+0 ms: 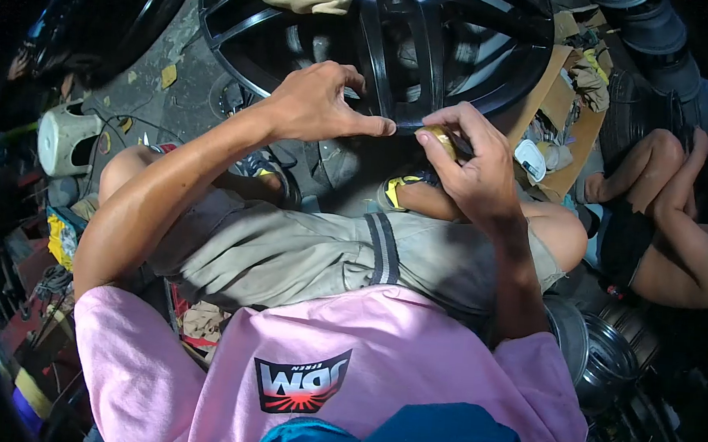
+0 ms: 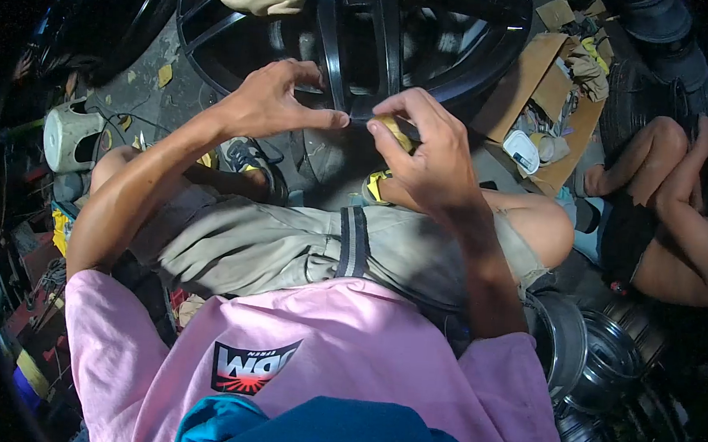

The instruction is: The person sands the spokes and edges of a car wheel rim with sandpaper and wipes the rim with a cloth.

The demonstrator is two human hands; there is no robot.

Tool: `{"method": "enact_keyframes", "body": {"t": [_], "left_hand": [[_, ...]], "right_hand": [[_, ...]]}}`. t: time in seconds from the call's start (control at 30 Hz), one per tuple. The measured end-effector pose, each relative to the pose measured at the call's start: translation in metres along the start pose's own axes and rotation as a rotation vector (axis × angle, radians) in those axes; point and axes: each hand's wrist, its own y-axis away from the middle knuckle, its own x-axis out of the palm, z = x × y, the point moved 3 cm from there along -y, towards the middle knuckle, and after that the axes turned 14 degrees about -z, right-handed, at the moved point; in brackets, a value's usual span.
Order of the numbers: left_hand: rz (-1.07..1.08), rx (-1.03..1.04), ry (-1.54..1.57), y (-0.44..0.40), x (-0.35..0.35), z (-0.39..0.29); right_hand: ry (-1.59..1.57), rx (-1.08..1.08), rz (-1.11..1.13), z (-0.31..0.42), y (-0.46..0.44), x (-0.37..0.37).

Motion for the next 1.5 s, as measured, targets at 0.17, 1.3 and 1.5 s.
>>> {"method": "enact_keyframes", "body": {"t": [0.17,1.3,1.5], "left_hand": [[0.013,0.076,0.097,-0.005,0.0,0.017],[-0.062,0.305,-0.111,0.004,-0.075,0.0],[-0.131,0.365,-0.067,0.011,-0.079,0.004]], "right_hand": [[0.039,-0.276,0.092,0.012,-0.017,0.017],[0.17,-0.028,0.048,0.018,-0.021,0.038],[0.252,-0.019,0.134,0.016,-0.027,0.023]]}}
